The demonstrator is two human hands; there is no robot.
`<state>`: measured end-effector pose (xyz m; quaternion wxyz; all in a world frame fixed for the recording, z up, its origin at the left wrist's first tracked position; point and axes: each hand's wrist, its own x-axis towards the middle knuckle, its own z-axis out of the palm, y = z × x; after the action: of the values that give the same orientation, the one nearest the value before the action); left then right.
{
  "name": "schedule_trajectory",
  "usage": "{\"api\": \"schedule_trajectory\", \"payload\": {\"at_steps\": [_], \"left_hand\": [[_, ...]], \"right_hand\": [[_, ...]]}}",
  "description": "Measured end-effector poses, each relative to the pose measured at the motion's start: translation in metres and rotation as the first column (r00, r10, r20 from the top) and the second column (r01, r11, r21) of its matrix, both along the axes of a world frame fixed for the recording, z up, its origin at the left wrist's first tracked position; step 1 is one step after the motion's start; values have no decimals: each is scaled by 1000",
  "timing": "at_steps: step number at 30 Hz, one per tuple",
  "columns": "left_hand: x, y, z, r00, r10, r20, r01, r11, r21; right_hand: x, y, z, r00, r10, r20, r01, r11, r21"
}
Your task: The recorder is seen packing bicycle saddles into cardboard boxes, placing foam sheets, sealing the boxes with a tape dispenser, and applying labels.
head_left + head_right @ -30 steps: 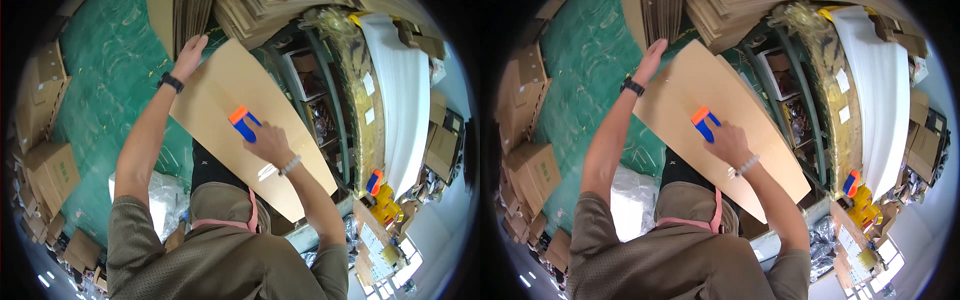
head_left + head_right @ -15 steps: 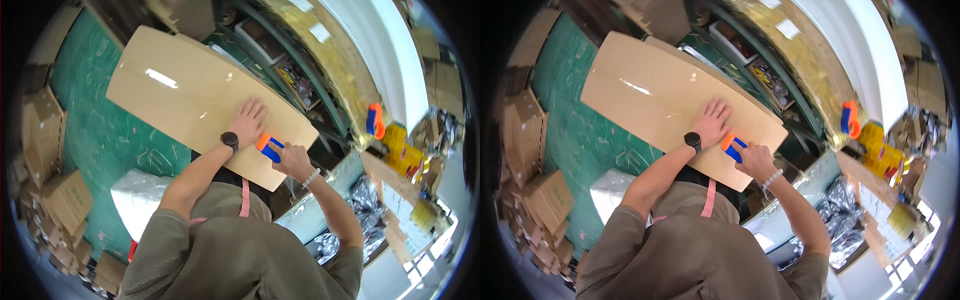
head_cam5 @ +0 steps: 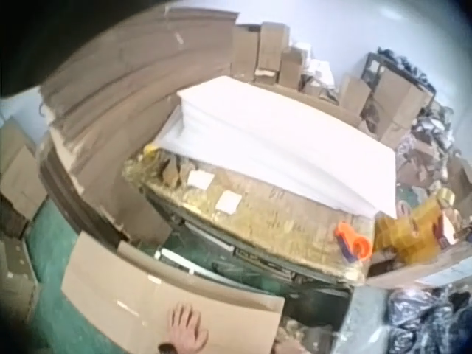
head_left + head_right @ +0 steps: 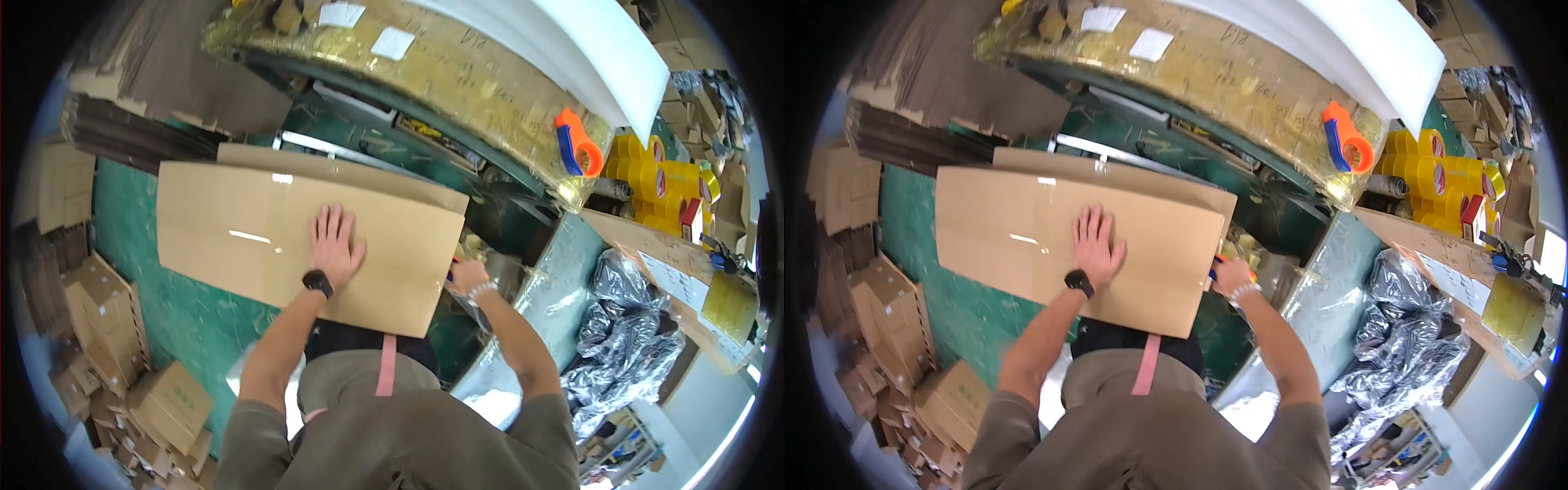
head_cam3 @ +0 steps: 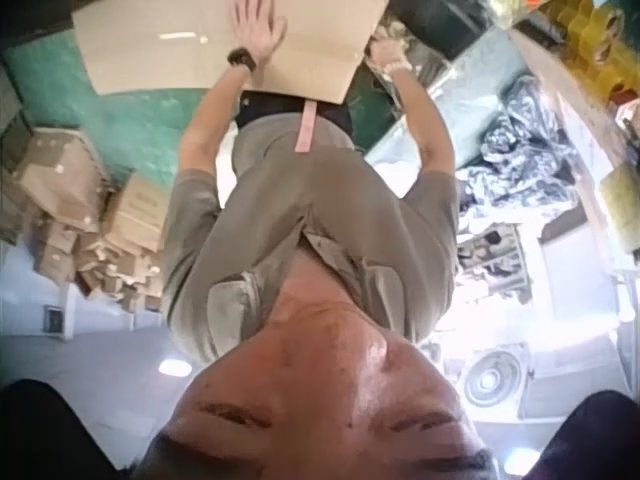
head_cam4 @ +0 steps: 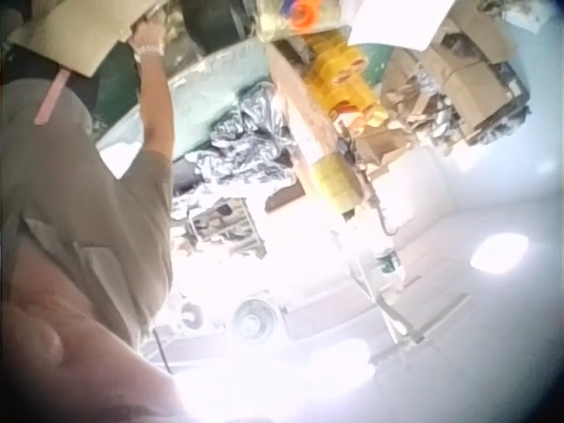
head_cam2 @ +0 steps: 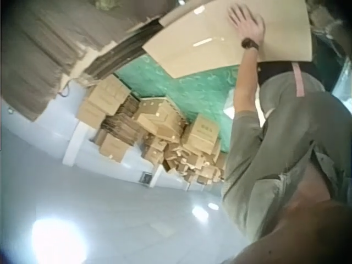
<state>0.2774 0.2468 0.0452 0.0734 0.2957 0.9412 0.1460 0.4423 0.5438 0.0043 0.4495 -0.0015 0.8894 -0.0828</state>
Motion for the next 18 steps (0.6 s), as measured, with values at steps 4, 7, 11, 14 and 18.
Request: {"api": "schedule_trajectory", "payload": {"at_steps": [4, 7, 11, 14, 18], "left_hand": [[3, -3, -2, 999, -1, -45, 2, 1000, 18], [0, -5, -2, 999, -9, -42, 9, 1000, 9], [1, 13, -8, 999, -33, 0, 32, 999, 30], [0, 4, -9, 1000, -7, 1, 7, 1000, -17], [-2, -4, -9, 1000, -8, -14, 8, 1000, -24]], "right_hand": [[-20, 55, 108, 863, -405, -303, 397, 913, -90], [-93, 97, 149, 485, -257, -836, 325, 940, -101], [-200, 166, 115, 357, -63, -932, 399, 912, 92], [-241, 151, 111, 271, 47, -961, 480, 859, 177], [-306, 95, 98, 101, -401, -910, 297, 886, -358]]}}
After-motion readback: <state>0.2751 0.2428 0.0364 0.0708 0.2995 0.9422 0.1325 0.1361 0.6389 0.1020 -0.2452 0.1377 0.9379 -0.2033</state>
